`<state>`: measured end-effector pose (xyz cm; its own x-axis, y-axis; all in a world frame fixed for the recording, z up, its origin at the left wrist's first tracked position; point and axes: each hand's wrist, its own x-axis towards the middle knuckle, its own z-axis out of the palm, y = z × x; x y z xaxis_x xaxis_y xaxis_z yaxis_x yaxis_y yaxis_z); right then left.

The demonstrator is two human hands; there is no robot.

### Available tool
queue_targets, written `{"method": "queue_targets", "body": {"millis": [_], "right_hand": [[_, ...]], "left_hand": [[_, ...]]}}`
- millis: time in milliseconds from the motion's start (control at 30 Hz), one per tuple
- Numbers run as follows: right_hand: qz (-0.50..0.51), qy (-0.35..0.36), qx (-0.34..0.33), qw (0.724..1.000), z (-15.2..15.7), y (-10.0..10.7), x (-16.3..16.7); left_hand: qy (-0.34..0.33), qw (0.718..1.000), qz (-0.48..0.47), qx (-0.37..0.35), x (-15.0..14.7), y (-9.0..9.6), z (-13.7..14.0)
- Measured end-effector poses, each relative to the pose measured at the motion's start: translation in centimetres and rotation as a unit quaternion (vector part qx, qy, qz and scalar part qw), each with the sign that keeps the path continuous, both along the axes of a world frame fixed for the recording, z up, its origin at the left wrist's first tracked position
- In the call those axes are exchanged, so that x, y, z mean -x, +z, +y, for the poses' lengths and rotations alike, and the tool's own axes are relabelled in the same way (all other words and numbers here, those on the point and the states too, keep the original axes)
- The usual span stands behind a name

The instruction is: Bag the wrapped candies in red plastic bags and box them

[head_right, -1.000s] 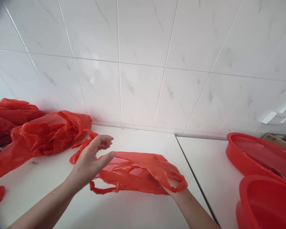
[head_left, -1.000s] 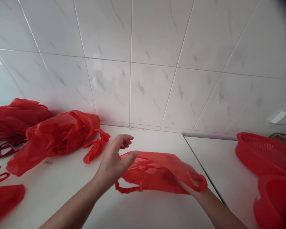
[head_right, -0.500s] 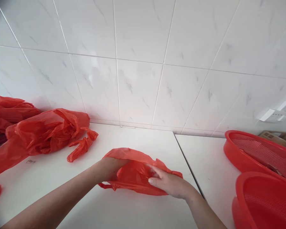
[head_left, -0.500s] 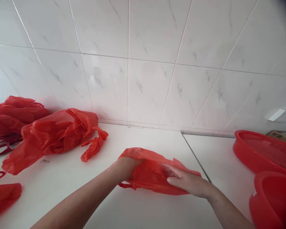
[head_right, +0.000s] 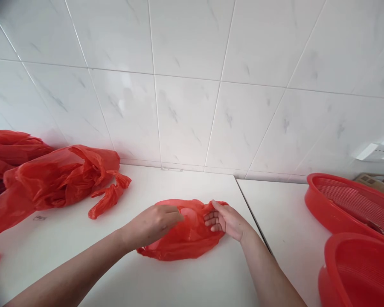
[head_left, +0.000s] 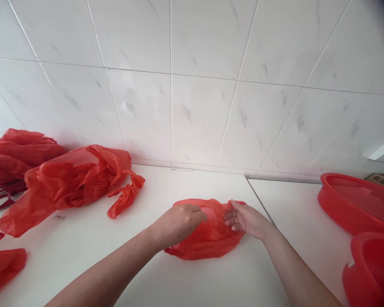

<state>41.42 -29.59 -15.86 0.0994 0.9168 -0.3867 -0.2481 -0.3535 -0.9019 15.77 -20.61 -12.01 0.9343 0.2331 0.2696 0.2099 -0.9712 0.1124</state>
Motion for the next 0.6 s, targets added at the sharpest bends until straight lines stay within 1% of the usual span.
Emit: {"method": "queue_targets", "body": {"millis": [67,133,167,233,300,333,400,467,533,567,600], "right_hand": [[-0.102,0.036,0.0,0.994,-1.1,1.1,0.4],[-0.232,0.048,0.019,0.971,-2.3,2.6,0.8],[-0.283,0.054,0.029,0.957,-2.8,3.4,1.0],[-0.343,0.091,0.015,0.935,-3.7,4.8,1.6],[-0.359,0.126,-0.042,0.924,-4.3,5.8,2.5],[-0.364,0.124,-0.074,0.92,-4.4,6.0,3.0],[-0.399,0.082,-0.121,0.905,-4.1,5.6,3.9],[-0.471,0.034,-0.127,0.872,-3.2,4.0,4.4],[-0.546,0.011,-0.092,0.833,-2.0,1.8,4.5],[-0.572,0.008,-0.065,0.817,-1.4,0.7,4.4],[-0.592,0.007,-0.039,0.805,-0.8,-0.3,4.3]], "left_hand": [[0.011,0.999,-0.019,-0.036,0.4,0.6,0.1],[0.045,0.997,-0.032,-0.052,0.9,1.0,0.4],[0.068,0.997,-0.031,-0.035,1.1,1.1,0.6],[0.113,0.992,-0.016,0.049,1.3,0.9,1.0],[0.147,0.978,-0.011,0.146,1.2,0.4,1.5],[0.163,0.969,-0.019,0.187,1.0,0.1,1.8],[0.198,0.942,-0.047,0.267,0.4,-0.6,2.6],[0.224,0.913,-0.064,0.334,-0.3,-1.1,3.4],[0.237,0.894,-0.064,0.374,-0.7,-1.3,4.0],[0.241,0.893,-0.069,0.375,-0.7,-1.2,4.0],[0.241,0.9,-0.082,0.354,-0.6,-1.0,3.8]]}}
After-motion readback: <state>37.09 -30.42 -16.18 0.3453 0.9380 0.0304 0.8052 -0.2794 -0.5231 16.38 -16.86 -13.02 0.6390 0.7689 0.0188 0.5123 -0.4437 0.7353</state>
